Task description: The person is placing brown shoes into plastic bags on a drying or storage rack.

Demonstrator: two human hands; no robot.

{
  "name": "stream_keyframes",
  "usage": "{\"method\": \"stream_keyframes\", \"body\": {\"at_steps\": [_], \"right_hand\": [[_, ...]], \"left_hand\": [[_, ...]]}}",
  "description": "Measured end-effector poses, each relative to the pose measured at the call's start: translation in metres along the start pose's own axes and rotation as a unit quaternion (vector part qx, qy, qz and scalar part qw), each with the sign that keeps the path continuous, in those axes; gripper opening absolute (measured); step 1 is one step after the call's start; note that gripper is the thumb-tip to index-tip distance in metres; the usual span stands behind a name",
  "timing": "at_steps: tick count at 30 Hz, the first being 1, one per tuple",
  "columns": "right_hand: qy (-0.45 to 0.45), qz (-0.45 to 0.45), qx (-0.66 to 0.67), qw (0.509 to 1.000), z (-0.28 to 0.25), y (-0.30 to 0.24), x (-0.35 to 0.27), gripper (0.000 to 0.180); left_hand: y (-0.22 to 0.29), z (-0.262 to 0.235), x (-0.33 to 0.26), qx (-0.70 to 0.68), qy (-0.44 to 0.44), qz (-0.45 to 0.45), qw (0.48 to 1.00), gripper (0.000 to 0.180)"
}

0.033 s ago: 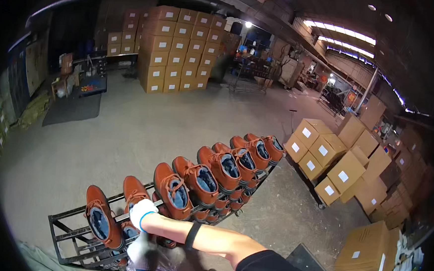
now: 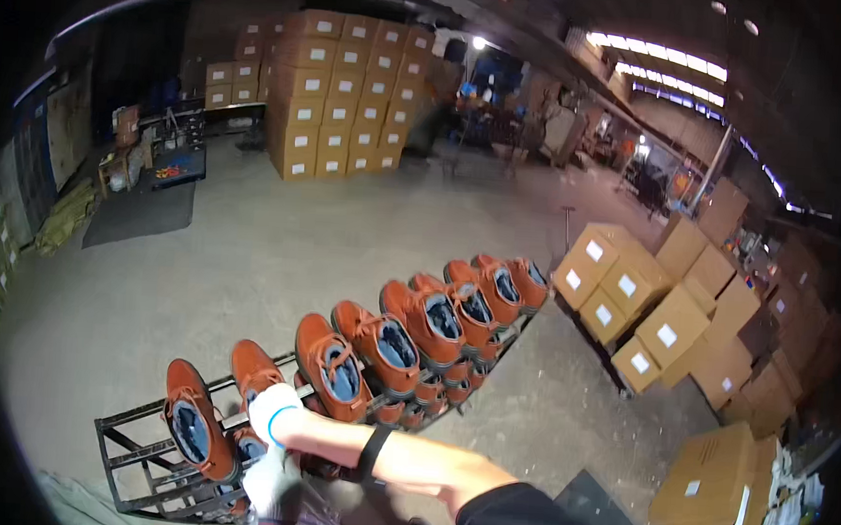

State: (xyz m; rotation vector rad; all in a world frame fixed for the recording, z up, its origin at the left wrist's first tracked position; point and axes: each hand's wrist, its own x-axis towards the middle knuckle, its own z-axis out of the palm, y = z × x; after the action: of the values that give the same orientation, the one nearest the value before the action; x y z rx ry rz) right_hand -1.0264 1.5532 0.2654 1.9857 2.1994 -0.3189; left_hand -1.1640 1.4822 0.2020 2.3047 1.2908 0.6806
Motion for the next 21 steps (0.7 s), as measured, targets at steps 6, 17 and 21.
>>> {"method": "stream_keyframes", "body": {"at_steps": [6,17,21], "right_hand": [[0.298,-0.272,0.373,0.835,0.006,0.009,-0.155,0.065],[0.249,-0.119,0.272,0.922,0.000,0.219,-0.279,0.016],[0.345,0.068,0.480,0.804,-0.074,0.247,-0.276,0.013]], "left_hand": [[0.070,-0.066,-0.024,-0.334,0.062,-0.100,0.935,0.057],[0.137,0.004,-0.042,-0.005,0.089,0.042,0.995,0.006],[0.097,-0.014,-0.012,0.124,0.143,0.115,0.975,0.014]]}}
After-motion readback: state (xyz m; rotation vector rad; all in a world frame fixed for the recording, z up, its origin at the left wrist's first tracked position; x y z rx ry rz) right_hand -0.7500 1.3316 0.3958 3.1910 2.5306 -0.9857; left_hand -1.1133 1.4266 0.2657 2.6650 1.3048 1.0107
